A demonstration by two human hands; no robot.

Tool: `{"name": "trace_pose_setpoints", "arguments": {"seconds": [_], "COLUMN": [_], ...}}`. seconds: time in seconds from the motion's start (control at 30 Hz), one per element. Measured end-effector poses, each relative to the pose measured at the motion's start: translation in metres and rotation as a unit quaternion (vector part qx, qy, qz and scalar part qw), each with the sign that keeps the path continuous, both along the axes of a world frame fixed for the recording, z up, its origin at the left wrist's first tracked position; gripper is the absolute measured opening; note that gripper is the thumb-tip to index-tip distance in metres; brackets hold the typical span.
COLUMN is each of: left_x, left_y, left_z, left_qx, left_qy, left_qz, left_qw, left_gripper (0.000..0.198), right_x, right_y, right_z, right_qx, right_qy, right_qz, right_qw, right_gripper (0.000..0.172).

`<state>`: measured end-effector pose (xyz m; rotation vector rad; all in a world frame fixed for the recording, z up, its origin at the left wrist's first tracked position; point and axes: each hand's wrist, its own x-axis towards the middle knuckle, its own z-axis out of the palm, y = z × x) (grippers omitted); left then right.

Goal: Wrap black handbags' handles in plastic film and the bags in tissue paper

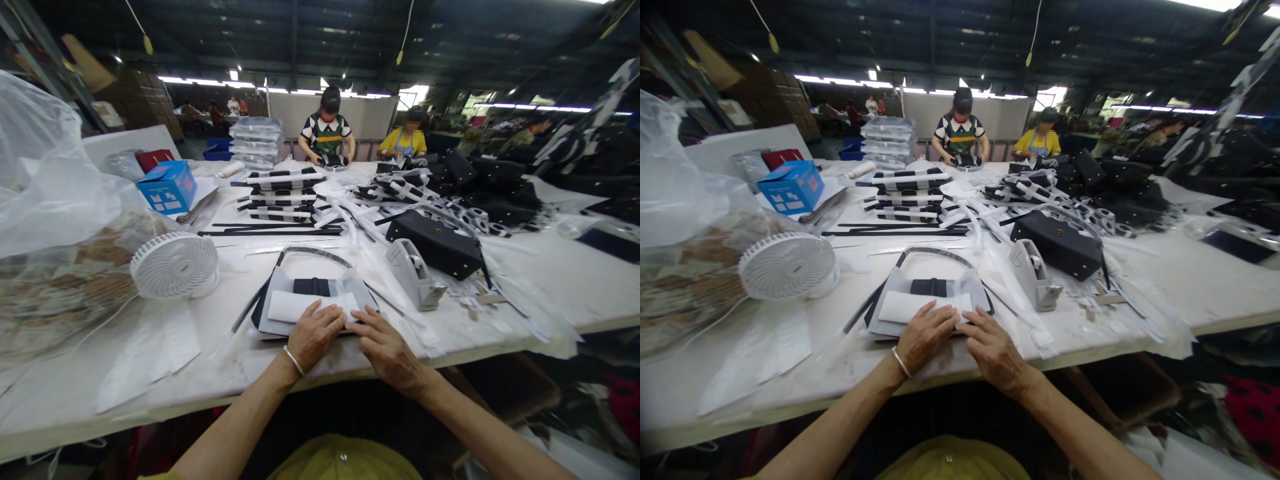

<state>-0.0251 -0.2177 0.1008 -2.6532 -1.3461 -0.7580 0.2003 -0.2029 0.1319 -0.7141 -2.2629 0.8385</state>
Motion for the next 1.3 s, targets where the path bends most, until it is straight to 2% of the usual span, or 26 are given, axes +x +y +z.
{"name": "trace_pose_setpoints", "arguments": {"seconds": [0.1, 0.17, 0.27, 0.37, 0.43, 0.5, 0.63, 0.7, 0.77, 0.87, 0.93, 1.1, 1.3], "left_x": [0.001, 0.001, 0.001, -0.001, -0.001, 0.001, 0.009, 0.013, 0.016, 0.017, 0.018, 0.018, 0.016], "left_y": [0.000, -0.001, -0.005, -0.009, -0.009, -0.008, -0.003, -0.001, -0.002, -0.004, -0.006, -0.008, -0.012], "left_z": [0.001, 0.005, 0.013, 0.020, 0.020, 0.016, 0.005, 0.003, 0.003, 0.005, 0.005, 0.000, 0.001], "left_qx": [-0.004, -0.015, -0.042, -0.068, -0.078, -0.079, -0.045, -0.032, -0.028, -0.031, -0.033, -0.015, 0.017], "left_qy": [-0.007, -0.024, -0.071, -0.114, -0.126, -0.131, -0.148, -0.150, -0.143, -0.113, -0.087, -0.060, -0.090], "left_qz": [-0.001, 0.003, 0.005, -0.003, -0.011, -0.010, 0.036, 0.058, 0.067, 0.070, 0.070, 0.066, 0.054], "left_qw": [1.000, 1.000, 0.997, 0.991, 0.989, 0.988, 0.987, 0.986, 0.987, 0.991, 0.993, 0.996, 0.994], "left_gripper": [0.034, 0.033, 0.032, 0.035, 0.044, 0.049, 0.020, 0.011, 0.014, 0.037, 0.044, 0.018, 0.022], "right_x": [-0.010, -0.014, -0.019, -0.022, -0.024, -0.024, -0.025, -0.027, -0.028, -0.026, -0.023, -0.013, -0.007], "right_y": [0.015, 0.023, 0.030, 0.033, 0.037, 0.042, 0.054, 0.058, 0.058, 0.052, 0.045, 0.032, 0.034], "right_z": [0.014, 0.018, 0.020, 0.023, 0.025, 0.026, 0.019, 0.015, 0.011, 0.007, 0.004, -0.007, -0.014], "right_qx": [0.004, 0.074, 0.200, 0.263, 0.257, 0.219, 0.108, 0.080, 0.082, 0.120, 0.148, 0.151, 0.139], "right_qy": [-0.030, -0.093, -0.190, -0.234, -0.246, -0.258, -0.252, -0.245, -0.247, -0.239, -0.209, -0.136, -0.070], "right_qz": [0.011, 0.018, 0.026, 0.032, 0.038, 0.039, 0.010, -0.004, -0.009, -0.007, -0.008, -0.021, -0.011], "right_qw": [0.999, 0.993, 0.961, 0.936, 0.934, 0.940, 0.962, 0.966, 0.966, 0.964, 0.967, 0.979, 0.988], "right_gripper": [0.025, 0.028, 0.025, 0.022, 0.019, 0.016, 0.011, 0.012, 0.014, 0.018, 0.021, 0.020, 0.014]}}
